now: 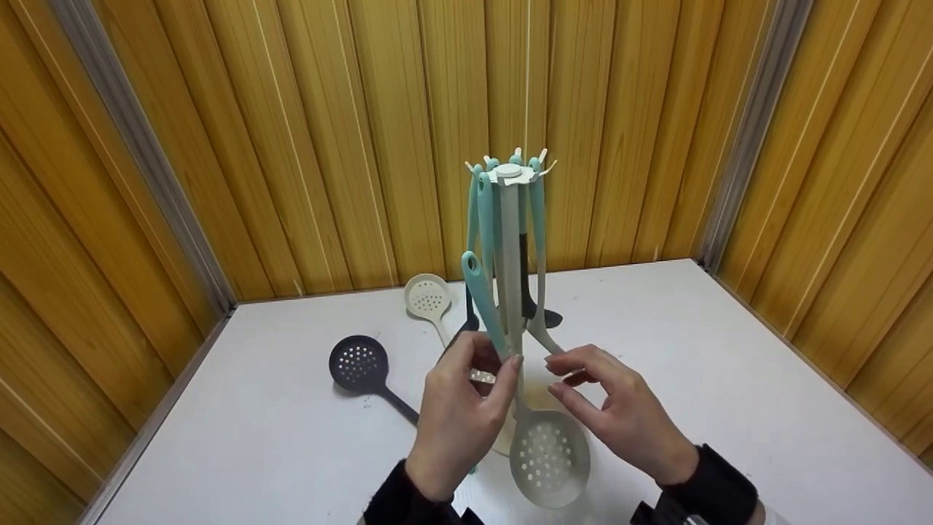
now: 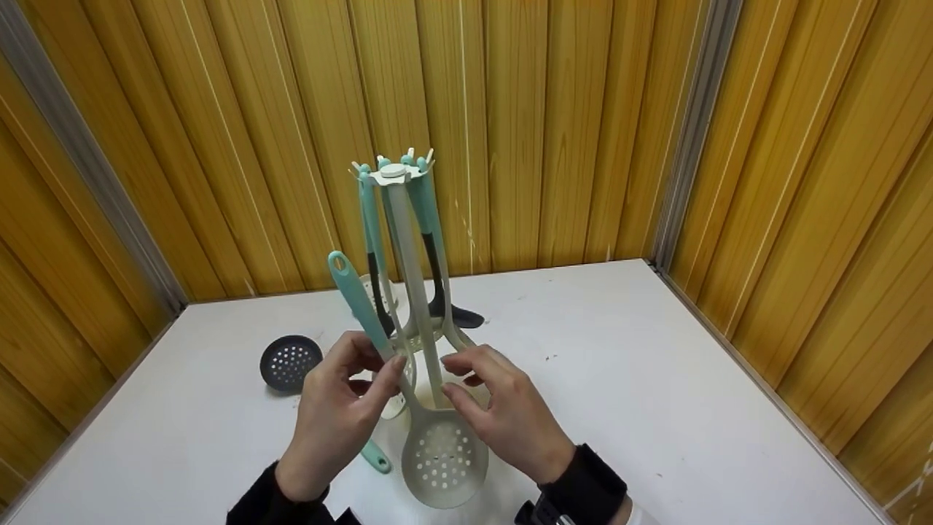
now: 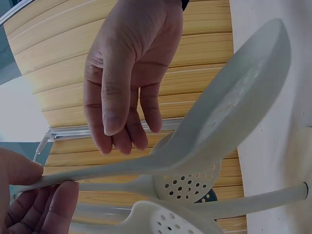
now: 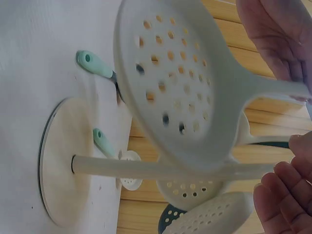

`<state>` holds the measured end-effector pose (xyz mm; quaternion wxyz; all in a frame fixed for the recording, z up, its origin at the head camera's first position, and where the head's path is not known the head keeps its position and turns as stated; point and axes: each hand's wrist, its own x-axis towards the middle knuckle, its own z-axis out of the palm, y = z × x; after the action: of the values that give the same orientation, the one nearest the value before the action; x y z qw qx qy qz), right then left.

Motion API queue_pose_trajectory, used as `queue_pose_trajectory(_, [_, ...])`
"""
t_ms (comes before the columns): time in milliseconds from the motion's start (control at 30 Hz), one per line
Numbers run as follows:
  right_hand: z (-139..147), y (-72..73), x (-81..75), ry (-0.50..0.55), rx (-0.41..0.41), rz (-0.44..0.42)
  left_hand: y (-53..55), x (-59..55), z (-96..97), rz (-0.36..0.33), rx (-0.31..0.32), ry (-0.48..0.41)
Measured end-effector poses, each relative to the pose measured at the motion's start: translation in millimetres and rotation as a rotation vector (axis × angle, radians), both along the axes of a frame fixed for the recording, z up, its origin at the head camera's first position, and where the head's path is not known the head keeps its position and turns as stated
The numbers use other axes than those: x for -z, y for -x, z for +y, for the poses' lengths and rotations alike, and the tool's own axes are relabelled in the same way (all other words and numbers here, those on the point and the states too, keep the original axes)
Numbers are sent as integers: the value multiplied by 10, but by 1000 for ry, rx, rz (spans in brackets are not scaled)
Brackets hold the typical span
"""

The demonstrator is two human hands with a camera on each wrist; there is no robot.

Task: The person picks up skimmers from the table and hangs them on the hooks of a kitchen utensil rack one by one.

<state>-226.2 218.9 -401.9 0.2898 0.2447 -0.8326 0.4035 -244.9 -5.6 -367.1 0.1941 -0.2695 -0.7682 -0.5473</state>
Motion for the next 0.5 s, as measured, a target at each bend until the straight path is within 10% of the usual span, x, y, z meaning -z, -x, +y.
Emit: queue_pose_trajectory(500, [-209, -32, 81, -38, -74, -54, -40, 71, 95, 2, -6, -1])
